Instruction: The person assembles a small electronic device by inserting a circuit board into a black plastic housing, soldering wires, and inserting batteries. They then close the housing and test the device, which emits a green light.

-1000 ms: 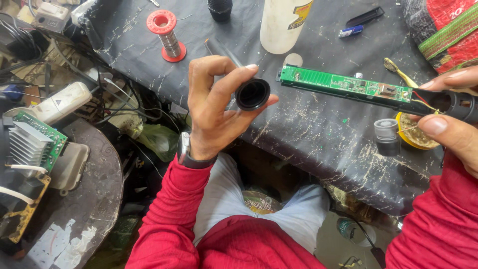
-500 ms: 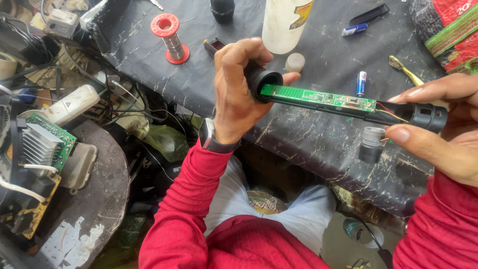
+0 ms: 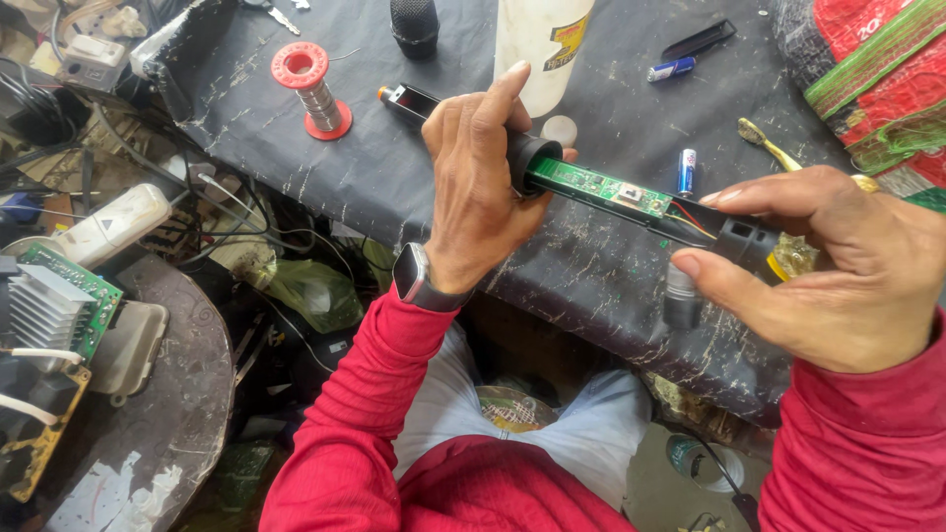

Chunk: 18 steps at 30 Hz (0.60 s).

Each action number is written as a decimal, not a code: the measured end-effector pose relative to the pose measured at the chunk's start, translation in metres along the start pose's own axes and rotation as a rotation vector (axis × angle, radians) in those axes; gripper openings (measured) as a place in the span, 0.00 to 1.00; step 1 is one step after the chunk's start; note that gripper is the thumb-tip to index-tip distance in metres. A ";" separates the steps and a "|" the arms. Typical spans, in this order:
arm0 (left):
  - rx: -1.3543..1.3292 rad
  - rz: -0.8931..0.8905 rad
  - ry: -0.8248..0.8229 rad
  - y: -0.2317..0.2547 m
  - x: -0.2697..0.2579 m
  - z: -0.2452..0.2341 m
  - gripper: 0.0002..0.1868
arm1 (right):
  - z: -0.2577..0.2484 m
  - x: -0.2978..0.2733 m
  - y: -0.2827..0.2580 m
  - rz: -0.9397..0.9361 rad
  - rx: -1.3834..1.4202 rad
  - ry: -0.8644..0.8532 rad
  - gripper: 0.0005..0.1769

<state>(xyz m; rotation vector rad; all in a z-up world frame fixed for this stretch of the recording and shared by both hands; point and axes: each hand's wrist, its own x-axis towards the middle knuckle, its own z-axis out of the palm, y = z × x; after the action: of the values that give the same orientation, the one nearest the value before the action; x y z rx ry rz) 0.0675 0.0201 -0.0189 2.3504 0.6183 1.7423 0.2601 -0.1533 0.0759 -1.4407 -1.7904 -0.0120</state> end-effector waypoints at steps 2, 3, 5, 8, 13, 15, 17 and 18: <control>-0.003 -0.004 -0.022 0.001 -0.002 0.003 0.42 | 0.004 0.003 -0.002 -0.048 -0.073 0.008 0.24; -0.003 -0.011 -0.035 0.002 -0.003 0.005 0.42 | 0.005 0.004 -0.003 -0.054 -0.106 0.006 0.25; 0.001 -0.018 -0.071 0.006 -0.005 0.006 0.42 | 0.010 0.004 -0.002 0.049 -0.058 -0.011 0.28; 0.040 -0.027 -0.144 0.011 -0.008 0.006 0.42 | 0.017 0.003 0.001 0.143 -0.009 -0.069 0.30; 0.028 -0.039 -0.176 0.010 -0.007 0.003 0.47 | 0.017 0.002 0.009 0.285 0.242 -0.161 0.28; 0.041 -0.006 -0.266 0.005 -0.004 -0.003 0.49 | 0.016 0.002 0.009 0.366 0.270 -0.180 0.27; 0.063 0.040 -0.336 -0.004 0.000 -0.011 0.50 | 0.016 0.002 0.009 0.382 0.298 -0.183 0.27; 0.076 0.066 -0.358 -0.008 0.001 -0.015 0.49 | 0.016 0.001 0.009 0.390 0.312 -0.184 0.27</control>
<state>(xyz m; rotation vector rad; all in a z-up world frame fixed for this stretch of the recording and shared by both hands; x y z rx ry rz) 0.0519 0.0265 -0.0161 2.6701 0.5604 1.2891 0.2583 -0.1410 0.0615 -1.5699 -1.5376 0.5919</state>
